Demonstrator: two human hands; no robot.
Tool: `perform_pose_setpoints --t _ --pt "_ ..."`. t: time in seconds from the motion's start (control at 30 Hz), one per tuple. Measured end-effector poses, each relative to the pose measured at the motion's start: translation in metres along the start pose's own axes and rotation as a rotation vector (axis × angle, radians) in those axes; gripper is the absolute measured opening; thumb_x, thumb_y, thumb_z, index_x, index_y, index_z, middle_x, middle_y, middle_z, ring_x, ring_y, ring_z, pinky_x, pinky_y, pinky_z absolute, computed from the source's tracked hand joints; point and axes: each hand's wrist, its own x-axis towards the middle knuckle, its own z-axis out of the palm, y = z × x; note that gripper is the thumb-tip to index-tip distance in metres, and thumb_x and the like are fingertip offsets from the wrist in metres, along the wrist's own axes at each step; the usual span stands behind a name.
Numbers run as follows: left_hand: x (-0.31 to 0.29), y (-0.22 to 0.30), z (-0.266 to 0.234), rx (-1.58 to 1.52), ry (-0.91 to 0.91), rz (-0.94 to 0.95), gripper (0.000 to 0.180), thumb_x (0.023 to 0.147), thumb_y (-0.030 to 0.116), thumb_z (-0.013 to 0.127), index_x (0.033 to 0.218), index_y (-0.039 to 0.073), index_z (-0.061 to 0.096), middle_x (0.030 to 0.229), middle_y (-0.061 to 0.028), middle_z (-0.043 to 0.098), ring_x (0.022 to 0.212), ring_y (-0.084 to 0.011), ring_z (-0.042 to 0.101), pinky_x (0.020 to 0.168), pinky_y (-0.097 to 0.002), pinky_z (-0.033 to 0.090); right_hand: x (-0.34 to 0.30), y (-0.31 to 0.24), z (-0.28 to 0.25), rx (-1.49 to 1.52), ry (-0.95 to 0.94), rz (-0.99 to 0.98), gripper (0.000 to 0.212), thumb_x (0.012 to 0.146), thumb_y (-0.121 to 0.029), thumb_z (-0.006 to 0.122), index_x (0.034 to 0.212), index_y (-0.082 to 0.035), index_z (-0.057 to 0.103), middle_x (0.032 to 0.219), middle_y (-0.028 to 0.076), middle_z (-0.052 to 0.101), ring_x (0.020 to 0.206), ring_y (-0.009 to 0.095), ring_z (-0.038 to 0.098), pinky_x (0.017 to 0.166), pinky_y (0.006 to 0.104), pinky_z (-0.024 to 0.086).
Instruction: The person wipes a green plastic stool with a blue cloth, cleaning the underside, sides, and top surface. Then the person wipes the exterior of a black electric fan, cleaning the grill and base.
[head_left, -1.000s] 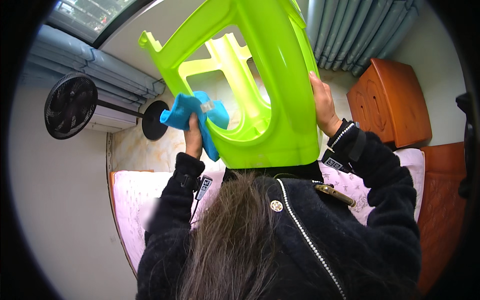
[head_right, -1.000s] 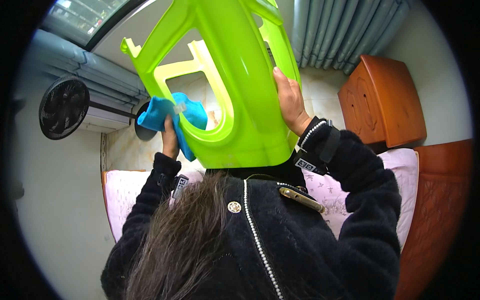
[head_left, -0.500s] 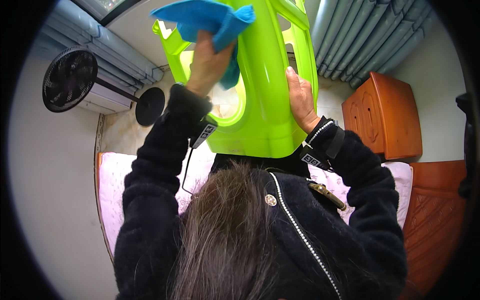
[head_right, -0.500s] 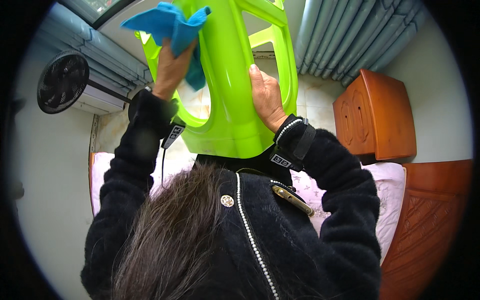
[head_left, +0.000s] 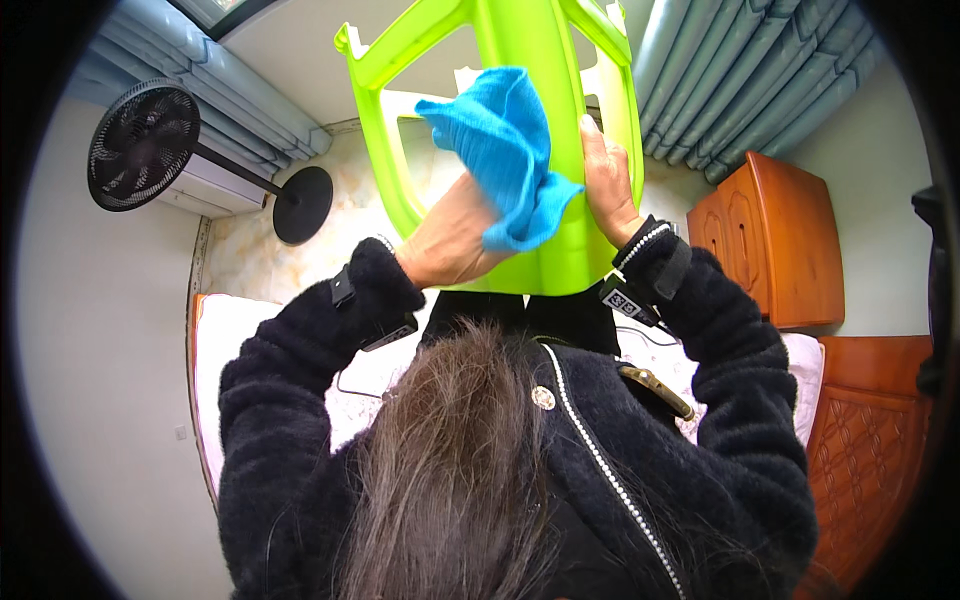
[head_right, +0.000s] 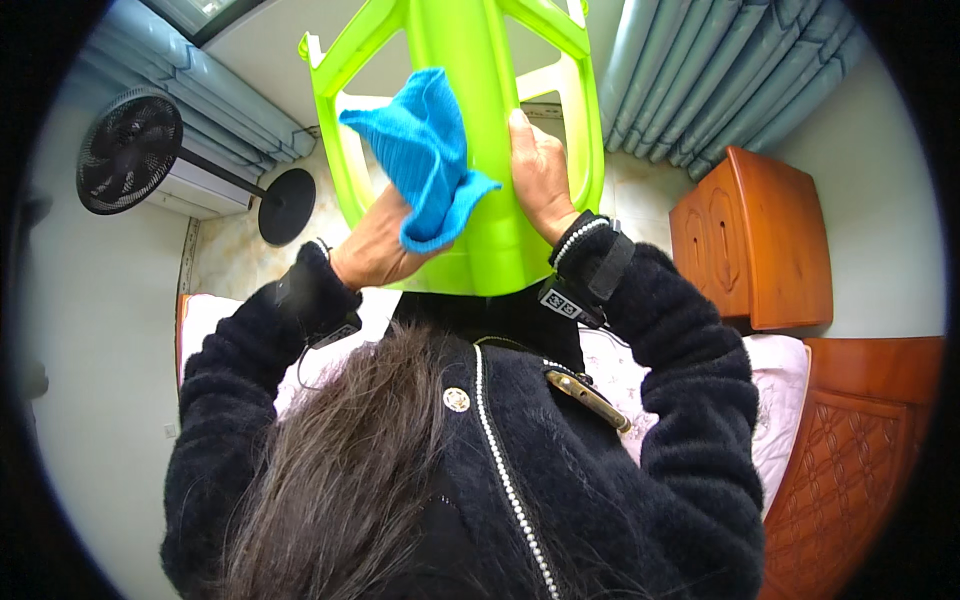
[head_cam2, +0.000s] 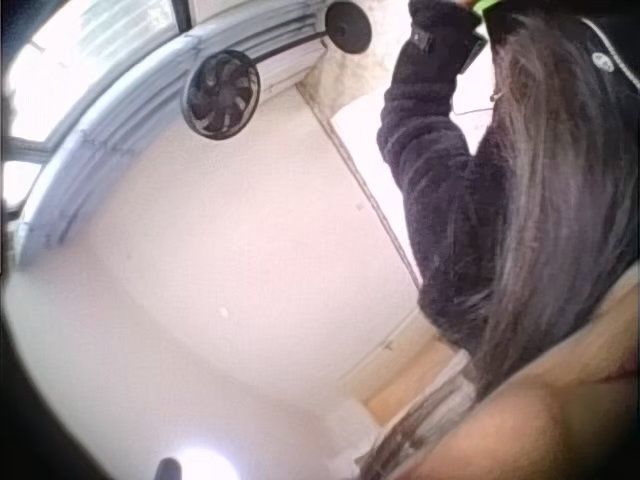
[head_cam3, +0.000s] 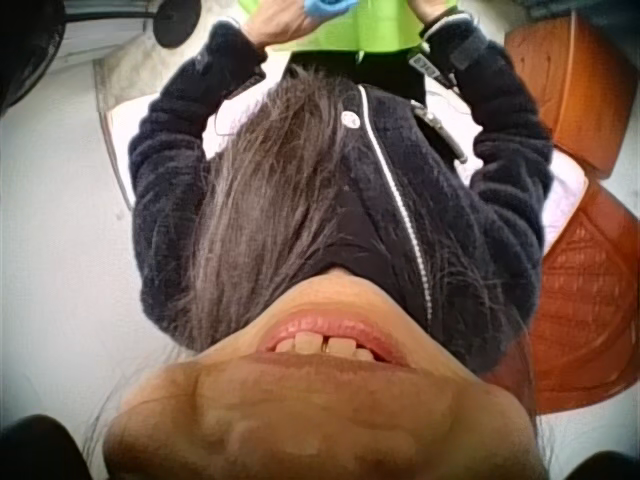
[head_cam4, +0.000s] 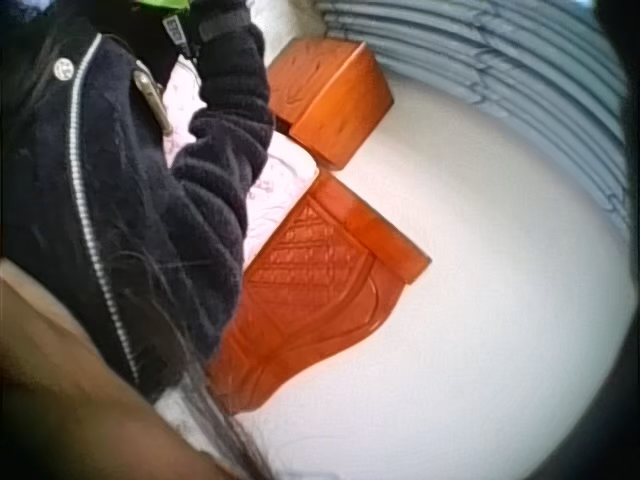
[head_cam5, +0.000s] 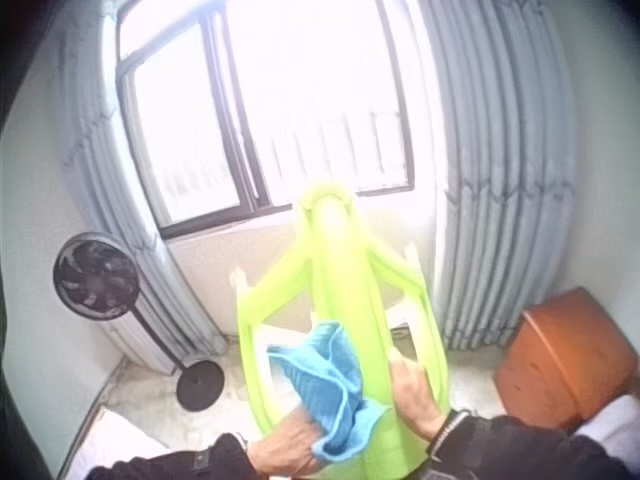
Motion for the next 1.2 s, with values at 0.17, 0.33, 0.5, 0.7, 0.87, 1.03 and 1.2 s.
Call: perform_pose_setpoints --t 0.17,0.33,0.5,0.7,0.87,1.03,1.2 --pt "0.038 -0.044 -0.020 0.226 0.224 0.075 0.045 0.092 0.023 0.065 0.133 0.008 0.054 0.139 -0.0193 0.048 0.129 -0.0436 0.043 0.111 -0.0528 0.034 -0.008 0.000 0.000 -0.273 -0.025 -0.226 0.044 0.108 -0.029 0.040 0.098 0.006 0.065 0.082 0.014 0.069 0.074 0.021 0.063 0.071 0.0325 0.050" --pt "0.049 -0.066 -0.048 0.146 0.331 -0.062 0.041 0.089 0.003 0.064 0.129 0.004 0.057 0.126 -0.0211 0.058 0.116 -0.0444 0.055 0.098 -0.0458 0.049 -0.021 -0.004 -0.008 -0.096 -0.056 -0.128 0.044 0.109 -0.027 0.037 0.092 0.004 0.063 0.071 0.009 0.061 0.065 0.019 0.057 0.063 0.0341 0.045" --pt "0.050 -0.072 -0.091 0.123 0.619 -0.078 0.052 0.086 -0.014 0.046 0.134 0.005 0.054 0.115 -0.0182 0.065 0.105 -0.0331 0.067 0.092 -0.0356 0.053 -0.033 -0.006 -0.014 -0.004 -0.131 -0.016 0.047 0.110 -0.030 0.036 0.092 0.003 0.063 0.070 0.003 0.059 0.065 0.012 0.053 0.062 0.0309 0.044" --pt "0.061 -0.075 -0.102 0.021 0.809 -0.313 0.048 0.100 0.021 0.059 0.144 0.008 0.046 0.120 -0.0150 0.067 0.108 -0.0276 0.066 0.092 -0.0389 0.053 -0.038 -0.003 -0.012 -0.017 -0.175 -0.067 0.048 0.110 -0.031 0.035 0.091 0.003 0.063 0.070 0.001 0.057 0.064 0.011 0.051 0.061 0.0287 0.043" --pt "0.073 -0.098 -0.075 0.532 0.645 0.016 0.065 0.093 0.039 0.067 0.145 0.007 0.046 0.144 -0.0237 0.050 0.131 -0.0450 0.048 0.108 -0.0552 0.039 -0.041 -0.001 -0.021 -0.072 -0.195 -0.051 0.048 0.110 -0.030 0.035 0.091 0.003 0.063 0.072 0.002 0.058 0.065 0.011 0.052 0.061 0.0284 0.043" --pt "0.046 -0.126 -0.066 0.598 0.683 -0.037 0.066 0.092 0.036 0.069 0.145 0.004 0.045 0.144 -0.0228 0.051 0.133 -0.0443 0.048 0.111 -0.0570 0.037 -0.046 0.005 -0.031 -0.056 -0.194 -0.047 0.050 0.111 -0.033 0.034 0.090 0.003 0.063 0.074 0.001 0.060 0.065 0.009 0.053 0.059 0.0271 0.042" --pt "-0.038 -0.163 -0.093 0.725 0.596 -0.257 0.054 0.092 0.018 0.066 0.142 0.009 0.051 0.147 -0.0234 0.048 0.137 -0.0436 0.044 0.114 -0.0553 0.035 -0.047 0.010 -0.038 -0.045 -0.156 -0.031 0.056 0.111 -0.039 0.030 0.085 0.000 0.062 0.071 -0.001 0.059 0.062 0.007 0.051 0.057 0.0241 0.040"
